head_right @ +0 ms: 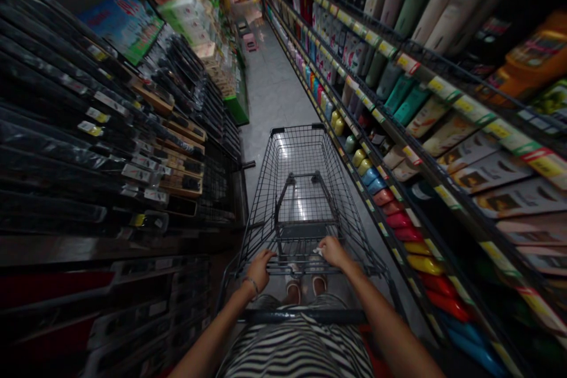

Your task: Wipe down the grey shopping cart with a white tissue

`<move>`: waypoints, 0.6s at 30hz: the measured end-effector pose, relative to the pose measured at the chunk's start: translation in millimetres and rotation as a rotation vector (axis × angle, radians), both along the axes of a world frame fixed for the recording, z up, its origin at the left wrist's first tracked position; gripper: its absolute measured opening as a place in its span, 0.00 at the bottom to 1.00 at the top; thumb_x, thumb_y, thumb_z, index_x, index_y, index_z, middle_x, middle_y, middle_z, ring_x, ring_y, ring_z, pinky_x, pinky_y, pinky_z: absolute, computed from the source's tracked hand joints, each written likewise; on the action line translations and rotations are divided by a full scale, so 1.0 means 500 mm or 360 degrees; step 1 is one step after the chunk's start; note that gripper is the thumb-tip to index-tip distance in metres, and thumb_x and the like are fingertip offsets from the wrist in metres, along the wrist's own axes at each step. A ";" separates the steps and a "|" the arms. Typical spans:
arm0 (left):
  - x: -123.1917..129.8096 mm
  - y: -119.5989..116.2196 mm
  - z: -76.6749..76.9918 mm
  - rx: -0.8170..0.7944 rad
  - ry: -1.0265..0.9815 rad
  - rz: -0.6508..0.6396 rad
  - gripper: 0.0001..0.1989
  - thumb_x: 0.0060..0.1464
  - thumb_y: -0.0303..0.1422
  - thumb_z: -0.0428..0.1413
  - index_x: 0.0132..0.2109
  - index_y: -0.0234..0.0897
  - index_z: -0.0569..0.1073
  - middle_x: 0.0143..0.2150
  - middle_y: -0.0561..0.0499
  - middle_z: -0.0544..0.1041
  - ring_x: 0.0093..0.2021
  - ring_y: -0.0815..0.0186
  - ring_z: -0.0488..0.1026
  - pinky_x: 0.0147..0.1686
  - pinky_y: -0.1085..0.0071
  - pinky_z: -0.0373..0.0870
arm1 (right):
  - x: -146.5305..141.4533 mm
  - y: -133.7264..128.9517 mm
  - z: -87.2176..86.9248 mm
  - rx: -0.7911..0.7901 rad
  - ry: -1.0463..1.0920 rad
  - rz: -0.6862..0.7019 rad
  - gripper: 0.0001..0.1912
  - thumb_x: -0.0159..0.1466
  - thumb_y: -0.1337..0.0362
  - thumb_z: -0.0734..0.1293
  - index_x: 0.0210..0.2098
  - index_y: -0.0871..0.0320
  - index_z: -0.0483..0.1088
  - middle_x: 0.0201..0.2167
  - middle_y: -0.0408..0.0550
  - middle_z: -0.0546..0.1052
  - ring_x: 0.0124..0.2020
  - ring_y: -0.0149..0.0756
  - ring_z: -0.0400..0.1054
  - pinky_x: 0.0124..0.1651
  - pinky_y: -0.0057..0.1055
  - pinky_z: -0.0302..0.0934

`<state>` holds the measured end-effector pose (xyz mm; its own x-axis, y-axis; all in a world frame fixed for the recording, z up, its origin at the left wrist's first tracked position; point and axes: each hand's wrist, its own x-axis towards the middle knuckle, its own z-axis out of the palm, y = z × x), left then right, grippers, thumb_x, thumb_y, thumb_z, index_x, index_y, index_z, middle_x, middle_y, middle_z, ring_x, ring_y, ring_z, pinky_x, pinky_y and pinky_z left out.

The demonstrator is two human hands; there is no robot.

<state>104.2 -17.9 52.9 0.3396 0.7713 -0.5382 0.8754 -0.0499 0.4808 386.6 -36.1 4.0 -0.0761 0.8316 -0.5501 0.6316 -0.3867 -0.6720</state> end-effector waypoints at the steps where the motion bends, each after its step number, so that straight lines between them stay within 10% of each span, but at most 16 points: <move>1: 0.000 0.000 0.001 0.0000 0.0005 -0.0002 0.32 0.42 0.13 0.45 0.52 0.38 0.72 0.52 0.48 0.72 0.56 0.67 0.66 0.58 0.71 0.60 | -0.005 -0.001 0.000 0.0018 0.0013 0.0004 0.14 0.66 0.58 0.65 0.48 0.59 0.69 0.49 0.49 0.73 0.46 0.37 0.70 0.48 0.41 0.67; 10: -0.001 0.000 -0.003 -0.0010 0.0036 -0.0035 0.26 0.48 0.15 0.48 0.53 0.35 0.70 0.54 0.46 0.72 0.58 0.64 0.66 0.60 0.64 0.60 | 0.059 -0.012 0.003 -0.0020 0.0030 -0.0033 0.14 0.65 0.58 0.65 0.47 0.59 0.70 0.48 0.49 0.73 0.45 0.37 0.70 0.47 0.41 0.67; 18: 0.005 0.009 -0.008 -0.0037 0.0105 -0.0071 0.17 0.59 0.39 0.55 0.52 0.36 0.70 0.55 0.45 0.70 0.55 0.58 0.68 0.54 0.51 0.67 | 0.021 0.000 -0.008 -0.0097 0.0011 -0.0046 0.16 0.66 0.58 0.65 0.50 0.59 0.68 0.50 0.50 0.72 0.46 0.38 0.70 0.47 0.41 0.68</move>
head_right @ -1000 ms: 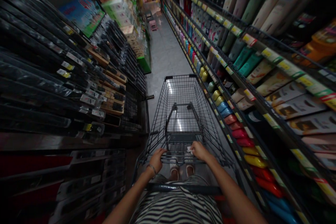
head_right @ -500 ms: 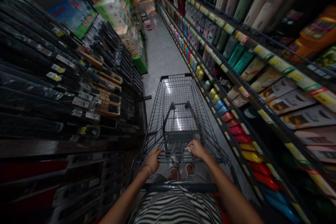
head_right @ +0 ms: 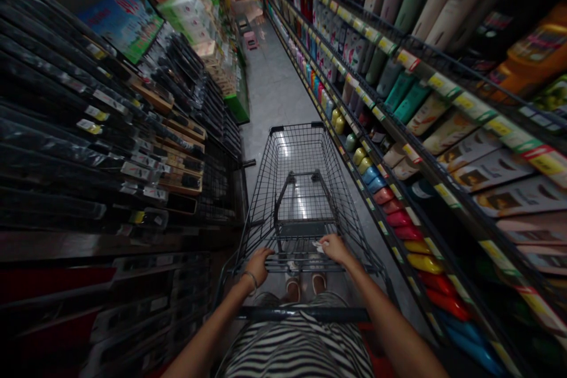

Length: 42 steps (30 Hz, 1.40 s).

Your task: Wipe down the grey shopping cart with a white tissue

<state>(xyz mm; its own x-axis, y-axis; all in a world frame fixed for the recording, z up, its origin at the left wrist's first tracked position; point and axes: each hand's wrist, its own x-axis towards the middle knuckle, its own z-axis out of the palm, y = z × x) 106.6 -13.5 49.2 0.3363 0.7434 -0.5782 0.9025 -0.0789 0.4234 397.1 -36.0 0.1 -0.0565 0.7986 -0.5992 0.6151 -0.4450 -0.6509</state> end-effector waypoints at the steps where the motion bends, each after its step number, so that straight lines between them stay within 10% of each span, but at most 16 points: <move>1: 0.001 0.003 -0.001 -0.0015 0.0015 -0.0007 0.17 0.59 0.39 0.55 0.52 0.36 0.70 0.55 0.45 0.71 0.54 0.58 0.69 0.54 0.52 0.68 | -0.009 -0.001 0.000 0.0000 0.0006 0.0016 0.16 0.66 0.58 0.65 0.50 0.59 0.68 0.50 0.50 0.72 0.47 0.38 0.69 0.48 0.42 0.67; 25: 0.051 0.001 0.022 -0.0012 0.0238 -0.0202 0.19 0.59 0.40 0.54 0.54 0.38 0.68 0.56 0.45 0.69 0.55 0.57 0.68 0.54 0.51 0.67 | -0.016 -0.014 0.024 0.0222 0.0008 0.0021 0.13 0.65 0.58 0.65 0.45 0.60 0.70 0.46 0.49 0.74 0.45 0.36 0.70 0.48 0.41 0.67; 34: 0.074 0.015 0.027 0.0039 0.0324 -0.0291 0.20 0.59 0.40 0.54 0.55 0.37 0.68 0.56 0.45 0.70 0.53 0.58 0.69 0.52 0.52 0.69 | -0.118 -0.013 0.059 0.0528 0.0221 0.0031 0.02 0.60 0.68 0.68 0.31 0.60 0.73 0.32 0.44 0.78 0.37 0.34 0.72 0.46 0.36 0.66; 42: 0.073 0.002 0.018 0.0126 0.0328 -0.0305 0.19 0.60 0.40 0.54 0.56 0.38 0.67 0.57 0.44 0.69 0.54 0.58 0.69 0.53 0.52 0.69 | -0.130 -0.043 0.073 0.0782 0.0236 -0.0119 0.12 0.52 0.75 0.60 0.28 0.58 0.74 0.30 0.46 0.78 0.36 0.36 0.72 0.42 0.29 0.62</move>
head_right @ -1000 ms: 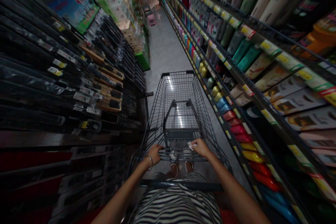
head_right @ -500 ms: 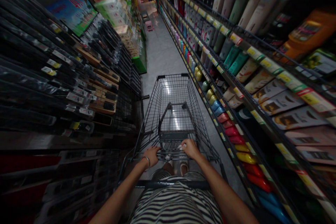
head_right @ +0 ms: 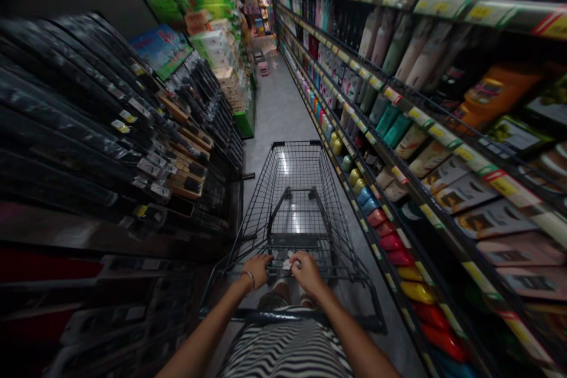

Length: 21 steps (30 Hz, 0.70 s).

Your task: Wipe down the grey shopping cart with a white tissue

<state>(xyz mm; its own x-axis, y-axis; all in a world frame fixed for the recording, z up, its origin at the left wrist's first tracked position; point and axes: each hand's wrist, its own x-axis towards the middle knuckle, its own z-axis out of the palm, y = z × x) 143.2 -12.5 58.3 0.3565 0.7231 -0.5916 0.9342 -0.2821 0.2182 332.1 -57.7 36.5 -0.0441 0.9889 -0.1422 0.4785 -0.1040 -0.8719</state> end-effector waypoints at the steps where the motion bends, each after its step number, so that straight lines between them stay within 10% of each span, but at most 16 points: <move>1: 0.001 -0.002 -0.001 0.0017 -0.0004 0.0005 0.20 0.60 0.40 0.54 0.56 0.38 0.67 0.57 0.44 0.69 0.54 0.58 0.69 0.53 0.52 0.69 | 0.006 -0.005 0.003 0.0025 -0.0007 -0.0012 0.12 0.52 0.75 0.59 0.28 0.58 0.73 0.30 0.46 0.77 0.36 0.36 0.71 0.41 0.28 0.62; 13: -0.009 -0.038 -0.020 0.0167 -0.0154 0.0109 0.26 0.51 0.26 0.53 0.58 0.37 0.66 0.60 0.44 0.67 0.62 0.56 0.60 0.62 0.55 0.54 | 0.112 -0.021 -0.026 0.0109 -0.0214 -0.0380 0.11 0.50 0.73 0.57 0.26 0.58 0.70 0.29 0.52 0.75 0.36 0.43 0.72 0.42 0.35 0.63; 21: -0.028 -0.059 -0.054 0.0237 -0.0257 0.0258 0.36 0.35 0.26 0.52 0.58 0.39 0.67 0.64 0.45 0.63 0.63 0.55 0.57 0.63 0.60 0.48 | -0.001 0.003 -0.035 0.0218 -0.0083 -0.0341 0.13 0.47 0.73 0.60 0.29 0.57 0.73 0.31 0.50 0.79 0.36 0.43 0.75 0.43 0.33 0.66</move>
<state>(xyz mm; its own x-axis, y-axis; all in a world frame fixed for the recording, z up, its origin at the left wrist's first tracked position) 129.1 -41.8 31.4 0.3102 0.8532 -0.4194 0.9262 -0.1718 0.3355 331.8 -56.0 19.0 0.1722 0.9851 -0.0028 0.5030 -0.0904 -0.8596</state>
